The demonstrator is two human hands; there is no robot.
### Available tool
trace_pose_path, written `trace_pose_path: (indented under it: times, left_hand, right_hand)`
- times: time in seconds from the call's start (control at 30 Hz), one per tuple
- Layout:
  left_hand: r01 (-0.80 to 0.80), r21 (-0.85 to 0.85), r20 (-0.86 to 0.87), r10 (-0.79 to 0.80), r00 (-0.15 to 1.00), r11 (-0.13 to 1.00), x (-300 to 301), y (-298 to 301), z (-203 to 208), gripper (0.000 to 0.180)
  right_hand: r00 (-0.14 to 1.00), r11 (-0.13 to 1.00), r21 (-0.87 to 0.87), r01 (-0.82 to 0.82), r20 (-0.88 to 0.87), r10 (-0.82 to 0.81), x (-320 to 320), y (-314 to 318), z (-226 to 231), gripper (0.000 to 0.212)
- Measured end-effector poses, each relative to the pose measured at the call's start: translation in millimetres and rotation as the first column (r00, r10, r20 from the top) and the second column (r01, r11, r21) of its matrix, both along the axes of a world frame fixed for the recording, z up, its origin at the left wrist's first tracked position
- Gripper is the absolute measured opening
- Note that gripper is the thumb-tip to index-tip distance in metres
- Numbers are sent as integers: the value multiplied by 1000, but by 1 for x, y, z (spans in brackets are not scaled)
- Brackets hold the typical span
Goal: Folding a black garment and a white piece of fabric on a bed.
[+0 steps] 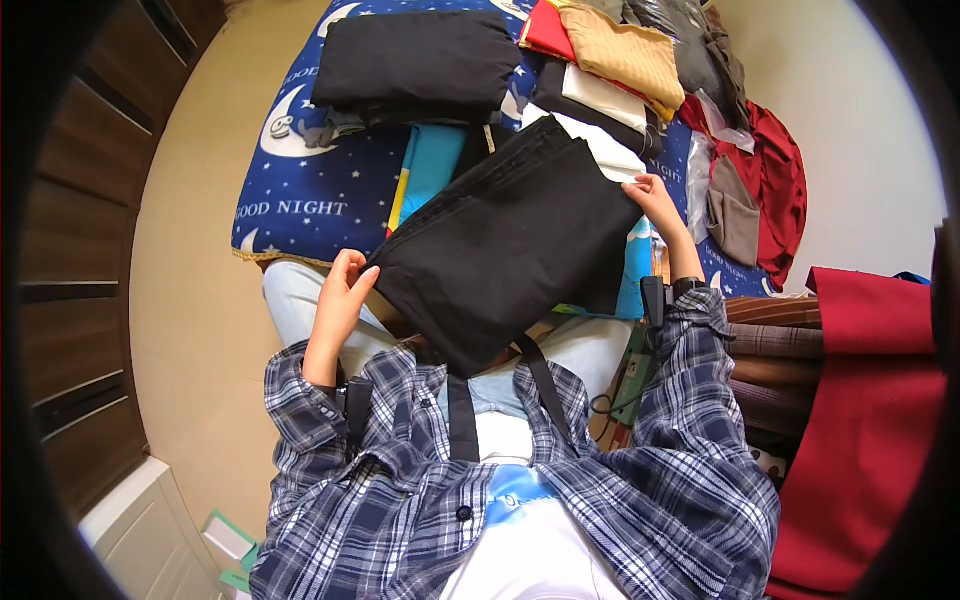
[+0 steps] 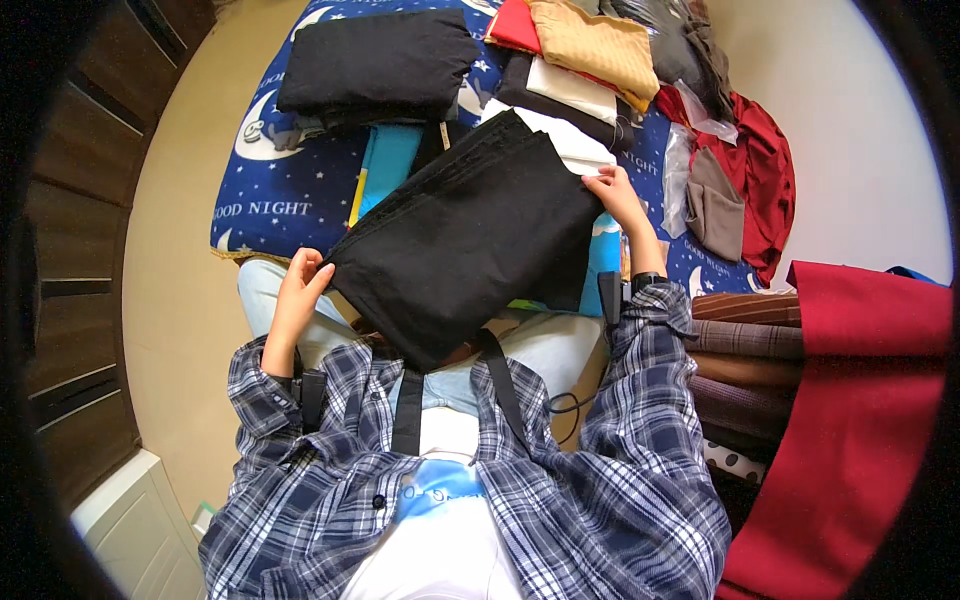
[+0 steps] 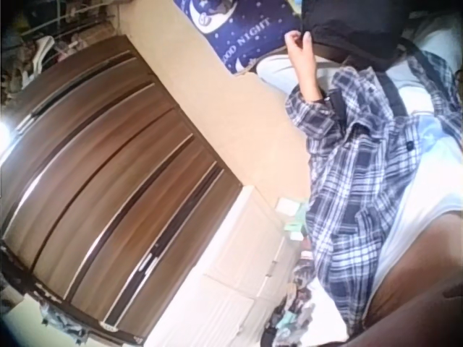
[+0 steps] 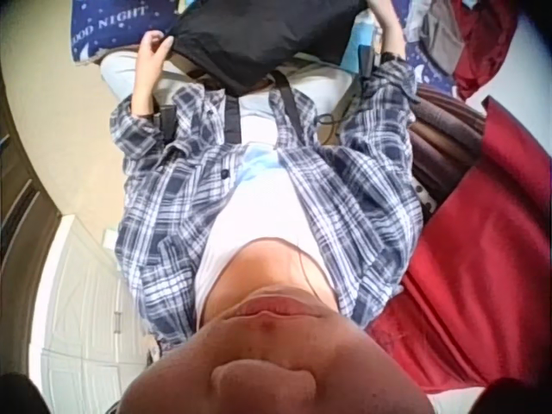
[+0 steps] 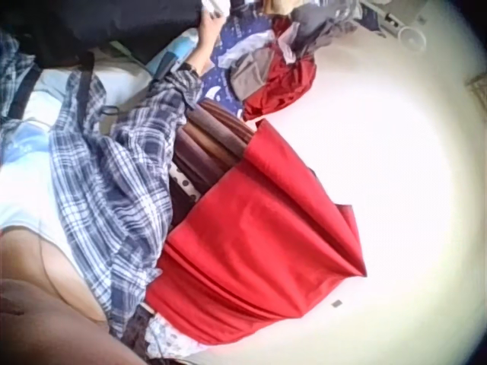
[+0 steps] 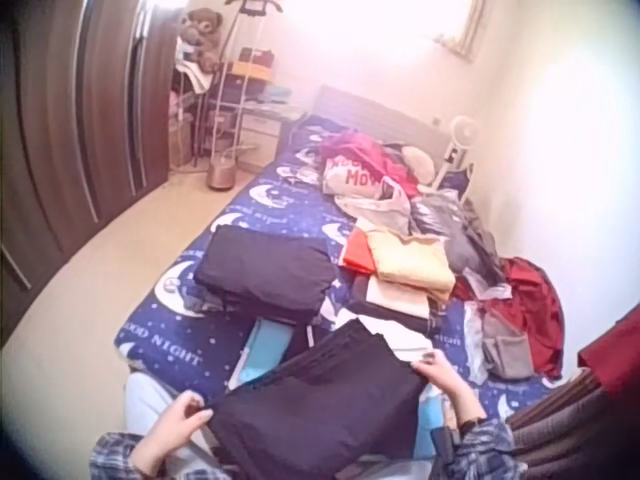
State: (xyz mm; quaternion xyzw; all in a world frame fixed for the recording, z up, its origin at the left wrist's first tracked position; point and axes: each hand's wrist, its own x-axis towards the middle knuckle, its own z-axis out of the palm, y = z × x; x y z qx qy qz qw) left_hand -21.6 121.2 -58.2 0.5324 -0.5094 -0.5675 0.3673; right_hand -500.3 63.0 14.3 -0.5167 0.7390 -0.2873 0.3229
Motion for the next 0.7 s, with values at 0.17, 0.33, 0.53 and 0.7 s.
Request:
trace_pose_path:
  times: [0.17, 0.33, 0.53, 0.7]
  left_hand:
    - [1, 11, 80, -2, 997, 1000, -1, 1, 3, 17]
    - [-9, 14, 71, 8, 997, 1000, 1, 3, 0, 16]
    - [-4, -8, 107, 4, 994, 1000, -7, 0, 13, 17]
    - [0, 3, 125, -1, 992, 1000, 1, 3, 13, 16]
  right_hand:
    - [956, 995, 91, -37, -287, 62, 11, -36, 2, 58]
    - [885, 948, 282, -147, -391, 253, 38, -66, -8, 58]
    - [782, 996, -26, -89, -621, 54, 34, -66, -43, 47]
    - [717, 977, 33, -210, -674, 177, 68, -67, -13, 24]
